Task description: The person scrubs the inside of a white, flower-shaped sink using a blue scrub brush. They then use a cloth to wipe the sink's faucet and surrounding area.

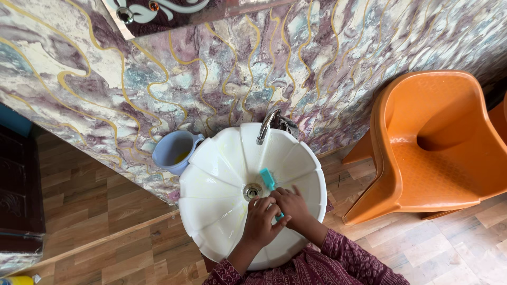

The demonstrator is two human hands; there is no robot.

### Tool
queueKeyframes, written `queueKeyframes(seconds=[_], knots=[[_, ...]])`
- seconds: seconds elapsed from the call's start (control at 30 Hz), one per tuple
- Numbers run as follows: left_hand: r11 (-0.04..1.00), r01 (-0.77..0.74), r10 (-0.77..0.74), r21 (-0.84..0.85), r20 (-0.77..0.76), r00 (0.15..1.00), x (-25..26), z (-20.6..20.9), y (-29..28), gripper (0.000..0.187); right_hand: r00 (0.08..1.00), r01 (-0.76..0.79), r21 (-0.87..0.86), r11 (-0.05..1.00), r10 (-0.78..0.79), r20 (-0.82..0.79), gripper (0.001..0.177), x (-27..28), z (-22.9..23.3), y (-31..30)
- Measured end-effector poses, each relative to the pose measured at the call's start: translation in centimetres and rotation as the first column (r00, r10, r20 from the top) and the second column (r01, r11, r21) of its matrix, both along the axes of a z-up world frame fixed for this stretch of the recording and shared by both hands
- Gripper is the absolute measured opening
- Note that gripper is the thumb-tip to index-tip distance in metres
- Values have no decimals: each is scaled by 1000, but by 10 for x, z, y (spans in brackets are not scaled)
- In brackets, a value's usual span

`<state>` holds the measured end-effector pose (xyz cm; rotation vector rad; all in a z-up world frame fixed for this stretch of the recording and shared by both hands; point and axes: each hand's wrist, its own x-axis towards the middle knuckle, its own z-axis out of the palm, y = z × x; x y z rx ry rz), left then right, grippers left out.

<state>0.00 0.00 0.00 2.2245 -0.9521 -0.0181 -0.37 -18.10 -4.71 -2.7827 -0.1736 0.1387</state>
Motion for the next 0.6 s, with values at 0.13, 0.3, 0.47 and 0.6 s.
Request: queueKeyframes(seconds=[0.13, 0.3, 0.47, 0.6], knots=[[990, -8, 29, -142, 150, 988, -3, -4, -9, 36, 950, 191, -284, 940, -104, 294, 35, 1, 29, -2], [985, -11, 38, -171, 153, 987, -10, -2, -11, 35, 992, -9, 22, 1000, 6, 127, 41, 2, 21, -3], [997, 20, -10, -78, 122, 992, -22, -8, -22, 34, 950, 173, -284, 943, -84, 300, 43, -20, 36, -13], [998, -44, 47, -50, 76, 996, -32, -9, -29, 36, 972, 91, -233, 968, -35, 233, 50, -18, 32, -16]])
